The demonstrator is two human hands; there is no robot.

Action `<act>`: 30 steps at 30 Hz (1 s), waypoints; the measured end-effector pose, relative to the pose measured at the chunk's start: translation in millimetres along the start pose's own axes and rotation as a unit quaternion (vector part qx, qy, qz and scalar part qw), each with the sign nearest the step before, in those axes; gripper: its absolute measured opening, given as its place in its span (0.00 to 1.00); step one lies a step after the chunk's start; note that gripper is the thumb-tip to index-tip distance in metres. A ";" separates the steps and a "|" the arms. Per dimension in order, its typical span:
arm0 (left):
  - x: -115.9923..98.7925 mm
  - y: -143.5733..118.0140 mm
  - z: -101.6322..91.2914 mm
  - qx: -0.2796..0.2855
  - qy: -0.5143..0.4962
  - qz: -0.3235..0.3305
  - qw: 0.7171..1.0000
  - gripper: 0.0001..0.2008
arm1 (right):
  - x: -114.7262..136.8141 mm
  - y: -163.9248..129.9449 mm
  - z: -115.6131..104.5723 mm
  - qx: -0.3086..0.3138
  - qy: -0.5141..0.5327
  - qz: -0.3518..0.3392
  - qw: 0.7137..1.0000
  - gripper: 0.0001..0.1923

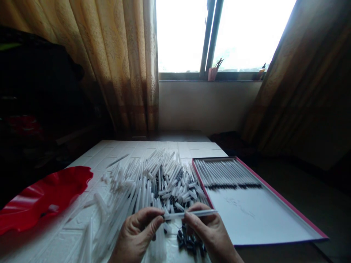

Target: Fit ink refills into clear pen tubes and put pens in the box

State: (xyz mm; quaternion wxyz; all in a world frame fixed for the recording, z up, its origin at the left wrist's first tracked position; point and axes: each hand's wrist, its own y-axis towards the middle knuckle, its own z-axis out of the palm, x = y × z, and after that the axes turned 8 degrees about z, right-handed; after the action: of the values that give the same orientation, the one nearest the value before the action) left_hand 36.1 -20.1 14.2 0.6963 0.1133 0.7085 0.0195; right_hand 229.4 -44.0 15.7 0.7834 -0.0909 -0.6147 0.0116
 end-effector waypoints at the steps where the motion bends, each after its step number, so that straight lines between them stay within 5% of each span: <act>1: 2.1 -0.9 -0.7 0.002 0.011 0.017 1.000 0.17 | 0.2 -0.4 0.9 -0.006 0.005 -0.004 1.000 0.21; 6: 12.7 -6.8 -2.4 0.017 0.081 0.128 0.988 0.06 | -3.7 -0.6 2.1 -0.035 0.017 -0.014 0.999 0.23; 12: 14.5 -10.1 -3.1 0.017 0.149 0.186 0.971 0.06 | -8.3 0.2 2.2 -0.030 0.008 -0.010 0.999 0.27; 23: 11.8 -6.3 3.6 0.107 0.007 -0.065 0.992 0.33 | -6.6 0.5 3.2 -0.008 0.000 0.011 1.000 0.29; 30: 9.1 -4.1 3.6 0.124 0.011 -0.066 0.990 0.32 | -2.6 -5.7 6.0 -0.006 -0.041 -0.012 0.999 0.29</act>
State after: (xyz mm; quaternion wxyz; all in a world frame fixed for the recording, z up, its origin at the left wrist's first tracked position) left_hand 39.1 -22.9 4.4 0.6689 0.1518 0.7188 -0.1133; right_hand 222.5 -49.2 15.4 0.7571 -0.0876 -0.6474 0.0026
